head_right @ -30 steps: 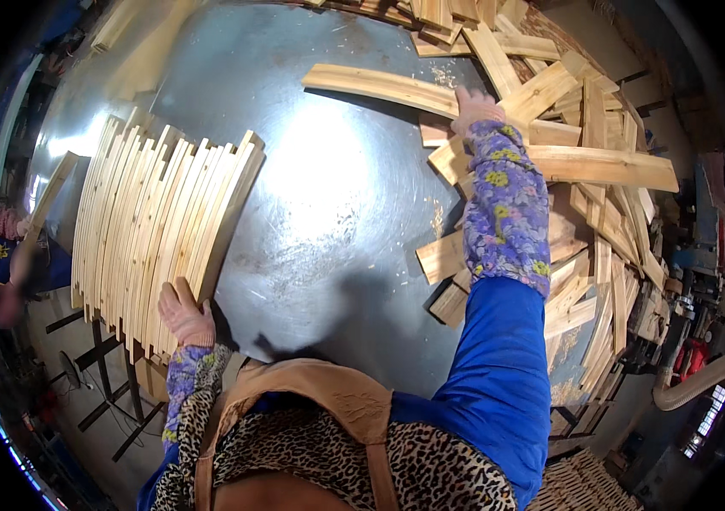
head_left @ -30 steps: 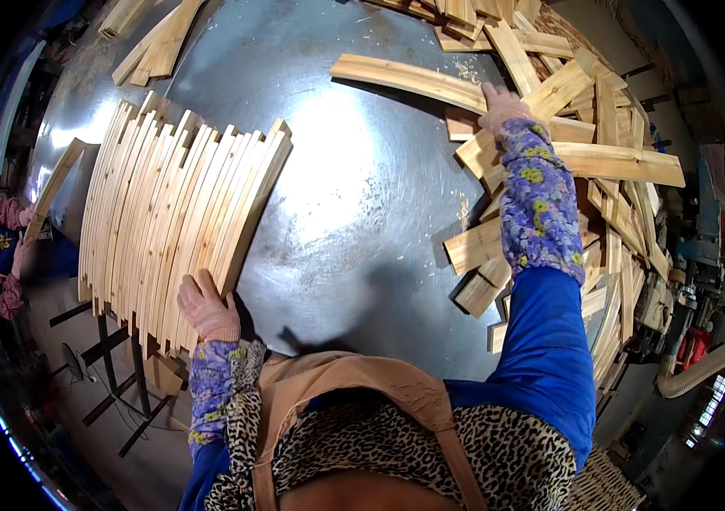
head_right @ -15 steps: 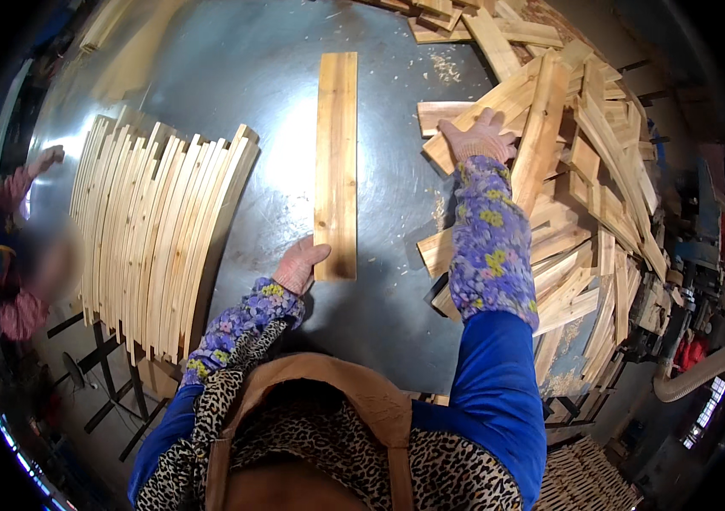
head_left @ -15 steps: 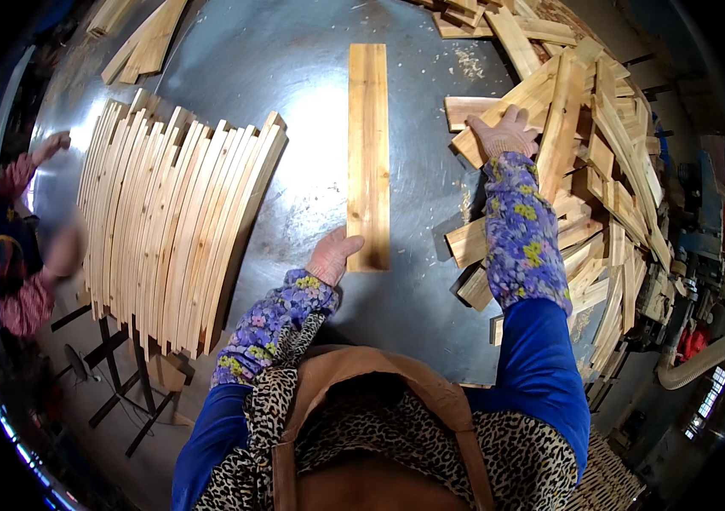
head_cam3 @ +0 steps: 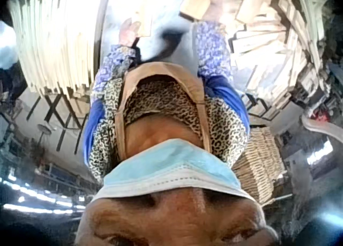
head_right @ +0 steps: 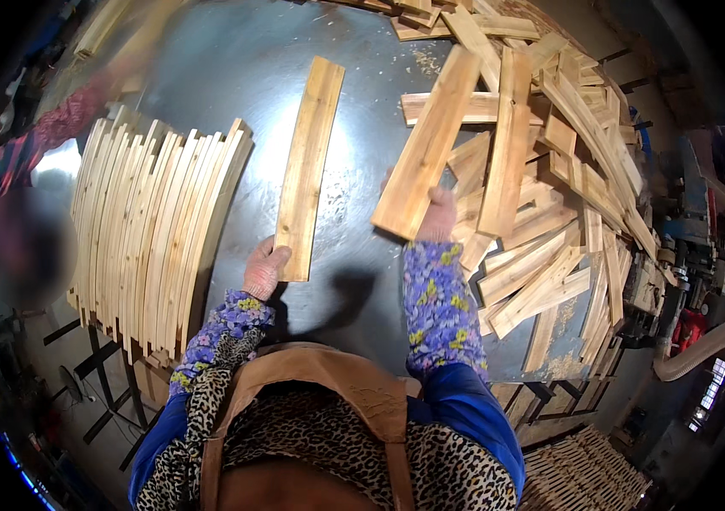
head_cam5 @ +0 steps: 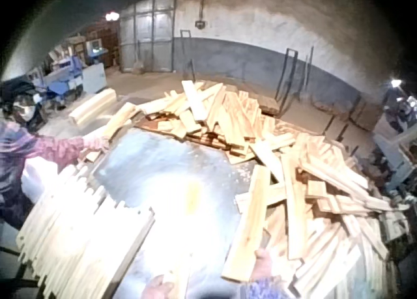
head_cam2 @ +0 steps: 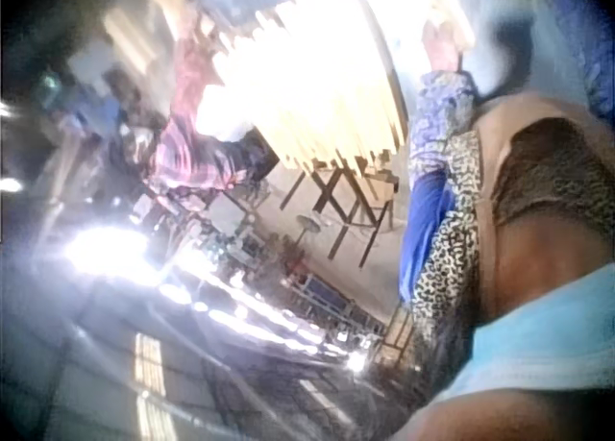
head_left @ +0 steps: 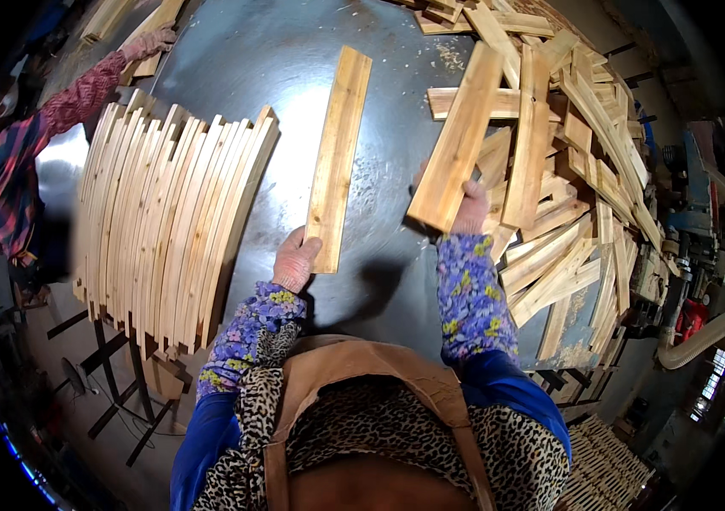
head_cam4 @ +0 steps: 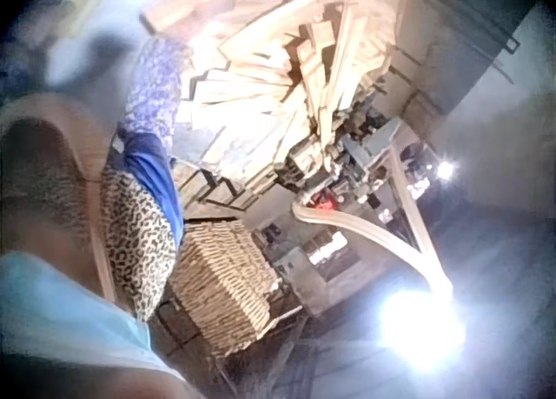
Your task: The person sorts wooden planks on a metal table, picking up pieces from a disorganized pile and arranging them into neat stacks. The person handles the wood by hand, repeatedly moving pieces from the right side of the table to the left side to form organized piles.
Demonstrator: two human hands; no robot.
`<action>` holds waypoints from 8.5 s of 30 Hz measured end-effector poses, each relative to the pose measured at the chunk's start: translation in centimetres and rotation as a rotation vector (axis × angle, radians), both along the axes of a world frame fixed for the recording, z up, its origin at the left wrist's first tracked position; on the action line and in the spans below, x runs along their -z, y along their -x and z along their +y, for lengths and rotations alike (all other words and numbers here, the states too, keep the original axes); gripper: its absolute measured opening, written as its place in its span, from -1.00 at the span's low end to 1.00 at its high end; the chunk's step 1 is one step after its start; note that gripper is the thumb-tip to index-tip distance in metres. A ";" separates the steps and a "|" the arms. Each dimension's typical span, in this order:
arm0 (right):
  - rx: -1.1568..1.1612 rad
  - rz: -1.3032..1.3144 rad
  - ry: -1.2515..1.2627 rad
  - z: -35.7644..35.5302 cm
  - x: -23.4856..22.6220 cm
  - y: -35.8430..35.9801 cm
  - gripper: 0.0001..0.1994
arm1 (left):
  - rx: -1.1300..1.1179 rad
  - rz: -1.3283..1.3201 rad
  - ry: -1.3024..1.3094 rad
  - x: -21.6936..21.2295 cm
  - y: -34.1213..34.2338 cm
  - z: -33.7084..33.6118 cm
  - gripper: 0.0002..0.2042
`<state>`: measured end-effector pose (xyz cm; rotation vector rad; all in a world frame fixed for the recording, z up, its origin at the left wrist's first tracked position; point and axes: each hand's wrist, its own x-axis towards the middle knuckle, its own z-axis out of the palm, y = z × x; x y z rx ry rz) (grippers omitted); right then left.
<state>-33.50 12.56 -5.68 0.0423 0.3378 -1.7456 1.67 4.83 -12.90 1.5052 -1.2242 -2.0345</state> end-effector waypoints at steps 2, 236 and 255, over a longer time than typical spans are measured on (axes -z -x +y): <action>0.075 0.168 -0.294 2.1 2.0 -3.0 -0.27 | 0.018 0.001 -0.018 0.0 -1.2 0.6 -0.64; -0.010 0.670 -0.591 3.8 0.2 -20.4 -0.05 | 0.544 -0.644 0.553 -12.5 -8.0 -5.3 -0.30; -0.141 1.898 -0.339 -36.9 -9.0 -22.4 -0.18 | 0.503 -0.810 0.742 -8.9 -17.1 -5.8 -0.04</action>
